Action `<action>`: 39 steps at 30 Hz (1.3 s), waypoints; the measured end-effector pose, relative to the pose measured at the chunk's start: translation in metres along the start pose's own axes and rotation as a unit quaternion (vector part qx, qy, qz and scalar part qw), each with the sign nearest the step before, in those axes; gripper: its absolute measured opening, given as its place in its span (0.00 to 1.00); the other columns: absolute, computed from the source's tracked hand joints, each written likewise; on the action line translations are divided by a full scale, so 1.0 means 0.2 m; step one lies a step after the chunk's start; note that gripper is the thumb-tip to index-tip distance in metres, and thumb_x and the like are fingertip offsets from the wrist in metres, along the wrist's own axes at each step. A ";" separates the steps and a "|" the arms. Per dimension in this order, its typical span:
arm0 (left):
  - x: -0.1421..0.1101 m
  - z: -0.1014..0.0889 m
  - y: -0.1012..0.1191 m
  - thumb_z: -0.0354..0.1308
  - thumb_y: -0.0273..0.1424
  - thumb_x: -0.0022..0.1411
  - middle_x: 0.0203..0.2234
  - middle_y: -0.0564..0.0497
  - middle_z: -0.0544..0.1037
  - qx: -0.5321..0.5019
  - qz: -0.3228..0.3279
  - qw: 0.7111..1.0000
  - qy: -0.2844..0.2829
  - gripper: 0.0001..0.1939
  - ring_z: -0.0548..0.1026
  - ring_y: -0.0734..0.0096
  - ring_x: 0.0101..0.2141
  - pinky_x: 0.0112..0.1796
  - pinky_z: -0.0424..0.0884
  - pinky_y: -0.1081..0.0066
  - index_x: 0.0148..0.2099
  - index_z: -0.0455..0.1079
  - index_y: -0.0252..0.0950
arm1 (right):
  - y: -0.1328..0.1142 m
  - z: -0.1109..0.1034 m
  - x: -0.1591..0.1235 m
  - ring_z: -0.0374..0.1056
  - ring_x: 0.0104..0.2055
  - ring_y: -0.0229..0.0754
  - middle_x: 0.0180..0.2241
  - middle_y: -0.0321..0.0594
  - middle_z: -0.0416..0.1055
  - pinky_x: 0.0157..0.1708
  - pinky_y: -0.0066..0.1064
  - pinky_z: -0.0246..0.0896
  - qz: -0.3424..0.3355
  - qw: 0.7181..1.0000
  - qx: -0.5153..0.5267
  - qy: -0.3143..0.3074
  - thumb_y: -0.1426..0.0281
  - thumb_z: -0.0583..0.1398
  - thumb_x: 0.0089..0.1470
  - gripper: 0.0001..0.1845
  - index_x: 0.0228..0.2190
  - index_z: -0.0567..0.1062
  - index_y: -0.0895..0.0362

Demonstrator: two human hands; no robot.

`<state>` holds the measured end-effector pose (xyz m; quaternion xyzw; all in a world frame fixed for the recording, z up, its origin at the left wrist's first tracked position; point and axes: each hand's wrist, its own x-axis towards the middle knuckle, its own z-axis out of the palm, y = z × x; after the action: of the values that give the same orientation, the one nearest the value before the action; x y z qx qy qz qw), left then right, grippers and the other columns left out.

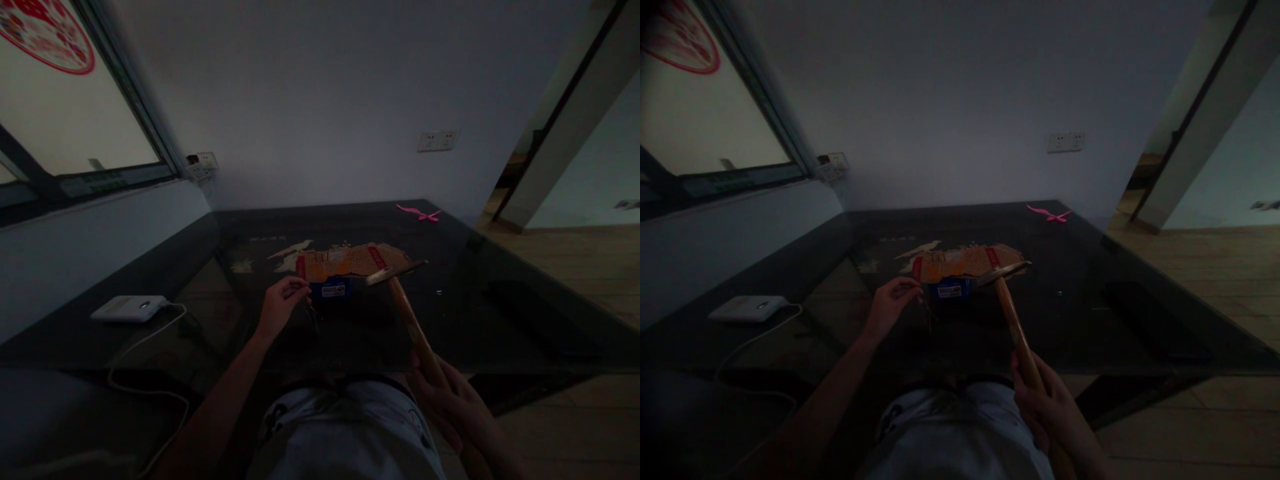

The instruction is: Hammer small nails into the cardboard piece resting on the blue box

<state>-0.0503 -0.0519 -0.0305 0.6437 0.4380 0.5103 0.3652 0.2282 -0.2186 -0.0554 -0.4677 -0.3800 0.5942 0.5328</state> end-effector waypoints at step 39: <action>0.53 0.22 -0.02 0.61 0.29 0.52 0.28 0.49 0.78 0.117 0.156 0.981 -0.023 0.06 0.76 0.70 0.30 0.35 0.72 0.71 0.33 0.72 0.33 | -0.26 0.13 0.19 0.59 0.20 0.29 0.28 0.33 0.66 0.14 0.19 0.54 -0.045 0.995 -0.085 -0.029 0.65 0.67 0.40 0.22 0.39 0.71 0.56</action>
<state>0.0018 0.0475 -0.0086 0.7541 0.3804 0.4910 0.2135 0.2174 -0.1716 -0.0038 -0.4762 -0.4650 0.5487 0.5059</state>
